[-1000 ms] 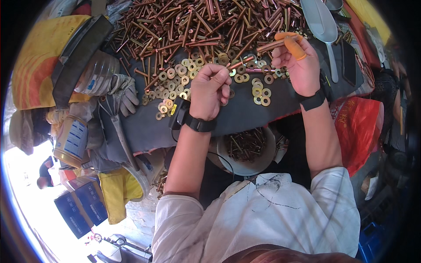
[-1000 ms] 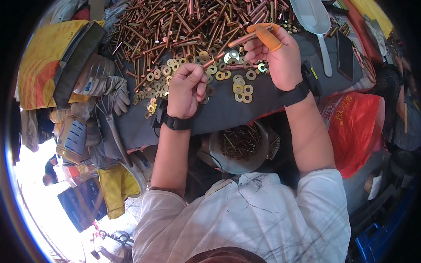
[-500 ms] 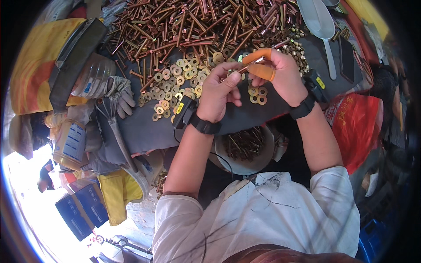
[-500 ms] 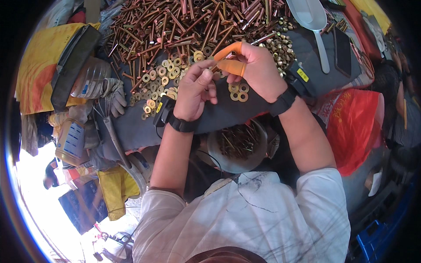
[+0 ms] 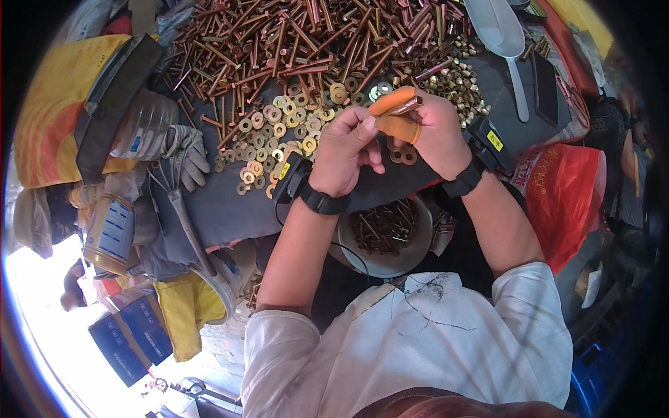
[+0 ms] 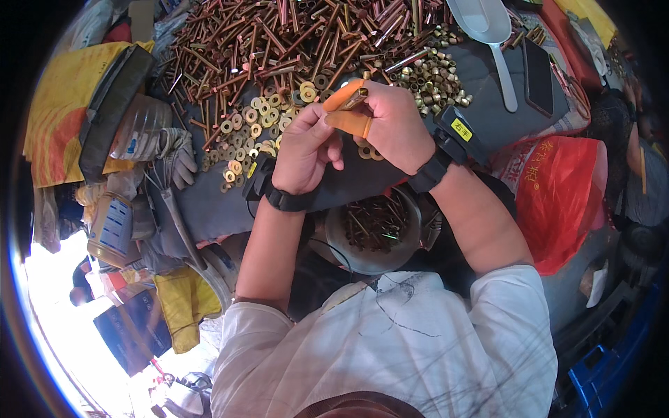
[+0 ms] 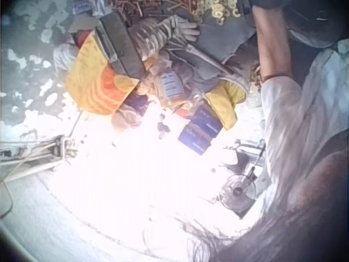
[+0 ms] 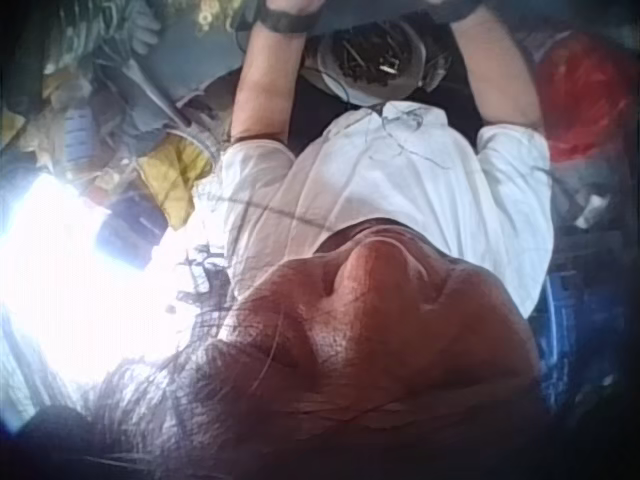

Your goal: Manually thread washers and nuts onto metal rods as part of a fabrication assembly process.

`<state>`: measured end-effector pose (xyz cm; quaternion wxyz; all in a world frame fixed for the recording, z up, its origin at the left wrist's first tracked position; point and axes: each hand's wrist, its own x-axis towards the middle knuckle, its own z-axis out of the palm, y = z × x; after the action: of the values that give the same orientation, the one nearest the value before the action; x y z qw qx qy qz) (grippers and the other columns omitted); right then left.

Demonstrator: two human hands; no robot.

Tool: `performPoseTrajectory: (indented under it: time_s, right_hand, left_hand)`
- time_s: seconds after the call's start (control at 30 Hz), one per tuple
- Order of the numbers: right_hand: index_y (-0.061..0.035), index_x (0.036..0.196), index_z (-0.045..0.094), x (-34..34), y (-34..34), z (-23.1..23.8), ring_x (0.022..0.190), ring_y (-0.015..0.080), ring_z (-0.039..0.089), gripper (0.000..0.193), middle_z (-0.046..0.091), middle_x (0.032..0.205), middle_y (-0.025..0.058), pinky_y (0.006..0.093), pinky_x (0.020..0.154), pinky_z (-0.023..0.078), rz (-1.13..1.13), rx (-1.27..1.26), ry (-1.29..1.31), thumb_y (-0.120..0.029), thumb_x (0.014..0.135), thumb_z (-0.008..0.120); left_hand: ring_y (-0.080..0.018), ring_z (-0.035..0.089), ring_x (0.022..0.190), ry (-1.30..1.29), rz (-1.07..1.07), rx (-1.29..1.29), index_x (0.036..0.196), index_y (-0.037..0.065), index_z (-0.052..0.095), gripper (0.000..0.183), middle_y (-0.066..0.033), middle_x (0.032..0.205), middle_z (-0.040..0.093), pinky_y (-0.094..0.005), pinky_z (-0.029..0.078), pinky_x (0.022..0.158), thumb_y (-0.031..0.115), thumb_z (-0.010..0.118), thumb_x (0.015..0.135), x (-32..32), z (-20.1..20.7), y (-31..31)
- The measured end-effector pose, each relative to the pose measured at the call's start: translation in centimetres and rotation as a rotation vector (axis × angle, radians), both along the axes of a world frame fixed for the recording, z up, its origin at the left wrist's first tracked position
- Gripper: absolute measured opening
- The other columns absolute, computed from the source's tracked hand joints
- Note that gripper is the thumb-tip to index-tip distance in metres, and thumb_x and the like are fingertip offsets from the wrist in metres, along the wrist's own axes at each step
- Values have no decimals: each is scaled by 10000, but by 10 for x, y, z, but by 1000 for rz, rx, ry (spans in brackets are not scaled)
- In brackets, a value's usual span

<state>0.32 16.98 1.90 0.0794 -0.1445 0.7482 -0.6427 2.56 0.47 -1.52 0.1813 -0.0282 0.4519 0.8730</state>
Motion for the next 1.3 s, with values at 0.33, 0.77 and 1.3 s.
performPoseTrajectory:
  time_s: [0.33, 0.77, 1.3]
  right_hand:
    - [-15, 986, 597, -3, -22, -9, 547, 77, 543, 216, 607, 752, 29, 198, 485, 429, 83, -471, -408, -207, 887, 610]
    - [-11, 1016, 604, 26, -64, -12, 527, 67, 541, 217, 603, 723, 18, 192, 477, 426, 97, -502, -475, -158, 860, 644]
    - [-54, 833, 635, -19, 43, -4, 707, 282, 623, 179, 641, 766, 110, 349, 625, 473, -47, 965, 401, -163, 714, 713]
  left_hand:
    - [-254, 575, 1009, 116, 211, 64, 1324, 16, 384, 839, -204, 1223, 518, -375, 525, 764, 702, 216, 870, -2, 16, -7]
    - [-211, 573, 874, 3, 165, 205, 1305, -9, 419, 935, -144, 1112, 563, -283, 509, 670, 755, 152, 836, 4, 17, -24]
    - [-22, 274, 438, -113, 117, -80, 980, -17, 582, 369, 45, 625, 341, -162, 211, 375, 339, 490, 954, 1, 14, -32]
